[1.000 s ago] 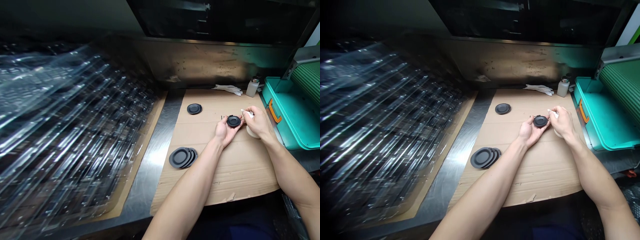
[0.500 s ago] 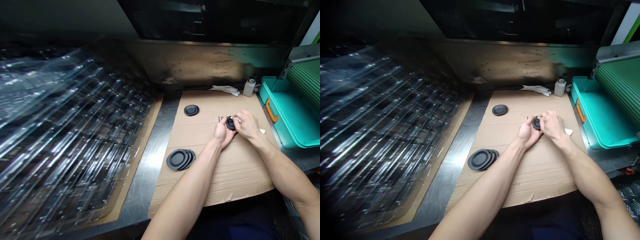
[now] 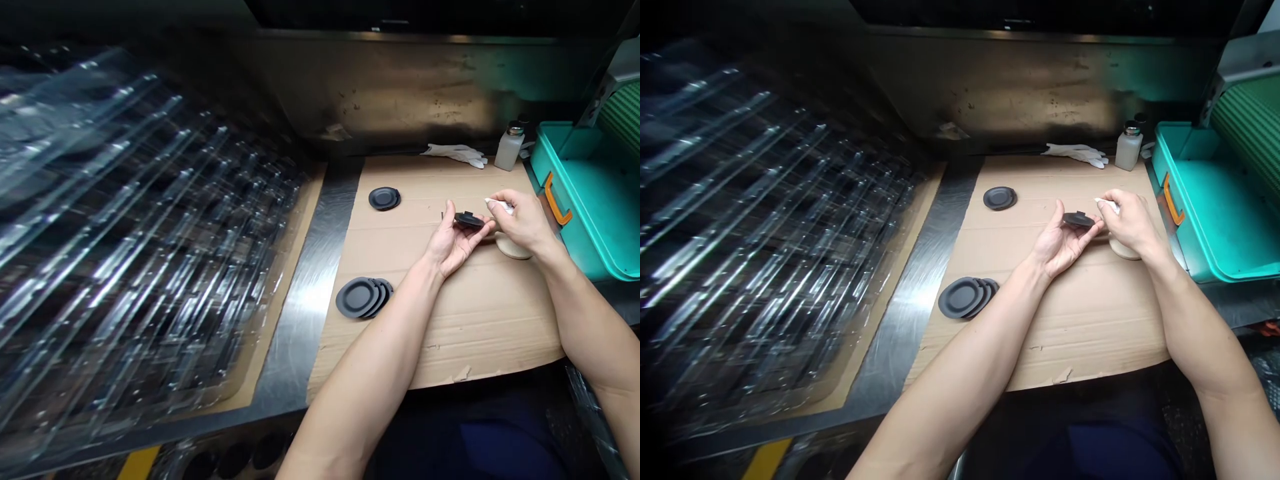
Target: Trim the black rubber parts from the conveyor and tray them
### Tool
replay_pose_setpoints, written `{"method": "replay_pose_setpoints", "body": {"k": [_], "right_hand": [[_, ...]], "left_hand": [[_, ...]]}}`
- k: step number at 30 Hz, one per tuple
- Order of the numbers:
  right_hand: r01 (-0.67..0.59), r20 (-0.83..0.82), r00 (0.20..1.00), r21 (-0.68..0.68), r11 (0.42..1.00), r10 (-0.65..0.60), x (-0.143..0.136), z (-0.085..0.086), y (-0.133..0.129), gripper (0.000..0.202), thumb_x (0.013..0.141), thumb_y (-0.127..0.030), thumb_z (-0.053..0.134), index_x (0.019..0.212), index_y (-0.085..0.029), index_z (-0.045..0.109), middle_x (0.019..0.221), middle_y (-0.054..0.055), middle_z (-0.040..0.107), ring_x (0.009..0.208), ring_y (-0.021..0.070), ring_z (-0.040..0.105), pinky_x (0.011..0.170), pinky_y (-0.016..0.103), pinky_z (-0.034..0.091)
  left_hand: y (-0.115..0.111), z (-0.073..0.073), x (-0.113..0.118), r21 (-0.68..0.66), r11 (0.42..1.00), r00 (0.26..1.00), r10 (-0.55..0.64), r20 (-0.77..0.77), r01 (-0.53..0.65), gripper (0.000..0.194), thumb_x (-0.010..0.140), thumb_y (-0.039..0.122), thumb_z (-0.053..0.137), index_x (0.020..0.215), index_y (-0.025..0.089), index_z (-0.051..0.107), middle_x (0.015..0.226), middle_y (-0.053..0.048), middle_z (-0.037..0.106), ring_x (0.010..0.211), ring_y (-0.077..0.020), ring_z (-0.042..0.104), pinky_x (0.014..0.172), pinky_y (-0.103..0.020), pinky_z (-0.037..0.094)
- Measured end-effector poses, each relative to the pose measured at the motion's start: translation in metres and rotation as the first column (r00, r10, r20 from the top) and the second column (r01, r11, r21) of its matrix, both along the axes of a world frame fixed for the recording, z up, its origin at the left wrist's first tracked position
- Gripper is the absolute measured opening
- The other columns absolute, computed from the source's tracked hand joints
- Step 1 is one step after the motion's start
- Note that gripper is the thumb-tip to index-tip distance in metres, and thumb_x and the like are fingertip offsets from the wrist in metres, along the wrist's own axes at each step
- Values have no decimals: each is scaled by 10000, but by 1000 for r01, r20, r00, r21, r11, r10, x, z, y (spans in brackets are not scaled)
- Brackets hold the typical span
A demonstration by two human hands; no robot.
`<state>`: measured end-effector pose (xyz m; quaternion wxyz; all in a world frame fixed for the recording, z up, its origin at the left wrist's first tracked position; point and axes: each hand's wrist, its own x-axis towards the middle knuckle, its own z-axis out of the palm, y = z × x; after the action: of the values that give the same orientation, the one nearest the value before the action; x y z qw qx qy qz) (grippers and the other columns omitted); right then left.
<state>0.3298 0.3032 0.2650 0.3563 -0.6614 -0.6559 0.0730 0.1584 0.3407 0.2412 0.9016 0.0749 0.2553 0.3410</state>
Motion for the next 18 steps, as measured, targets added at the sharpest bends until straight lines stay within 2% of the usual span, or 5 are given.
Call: {"method": "replay_pose_setpoints", "body": {"k": [4, 8, 15, 17, 18], "right_hand": [[-46, 28, 998, -70, 997, 48, -6, 8, -5, 256, 943, -340, 584, 954, -188, 789, 885, 55, 793, 841, 228, 693, 787, 320, 472], [-74, 146, 985, -118, 990, 91, -13, 8, -7, 253, 959, -307, 565, 973, -197, 791, 980, 74, 788, 908, 234, 675, 810, 322, 447], [46, 351, 936, -240, 970, 42, -17, 14, -14, 310, 984, -328, 510, 967, -217, 799, 998, 103, 772, 938, 272, 657, 804, 356, 430], [84, 358, 934, -218, 972, -1, -10, 16, -15, 310, 971, -332, 516, 979, -219, 804, 1011, 108, 779, 957, 283, 668, 812, 362, 443], [115, 353, 935, -182, 976, -44, -4, 16, -14, 309, 964, -338, 524, 999, -220, 808, 1027, 110, 783, 972, 291, 674, 823, 368, 454]], "left_hand": [[-2, -1, 3, 23, 1000, 1000, -6, -23, 6, 632, 1063, 606, 446, 1227, 46, 688, 1063, -175, 755, 1091, -245, 772, 970, -328, 660], [-7, -5, 7, 124, 992, 996, -13, -86, 23, 537, 1067, 573, 484, 1122, 95, 721, 995, -121, 774, 1029, -197, 764, 1019, -345, 630], [-12, -17, 12, 392, 913, 973, -21, -231, 113, 531, 994, 635, 599, 916, 124, 718, 903, -90, 753, 899, -176, 727, 940, -350, 620], [-10, -18, 11, 465, 879, 953, 46, -298, 103, 475, 947, 605, 692, 969, 132, 726, 962, -91, 755, 900, -181, 726, 921, -353, 612], [-10, -17, 9, 514, 855, 933, 127, -336, 68, 423, 902, 545, 775, 1024, 142, 733, 1020, -90, 758, 940, -186, 727, 934, -344, 599]]}}
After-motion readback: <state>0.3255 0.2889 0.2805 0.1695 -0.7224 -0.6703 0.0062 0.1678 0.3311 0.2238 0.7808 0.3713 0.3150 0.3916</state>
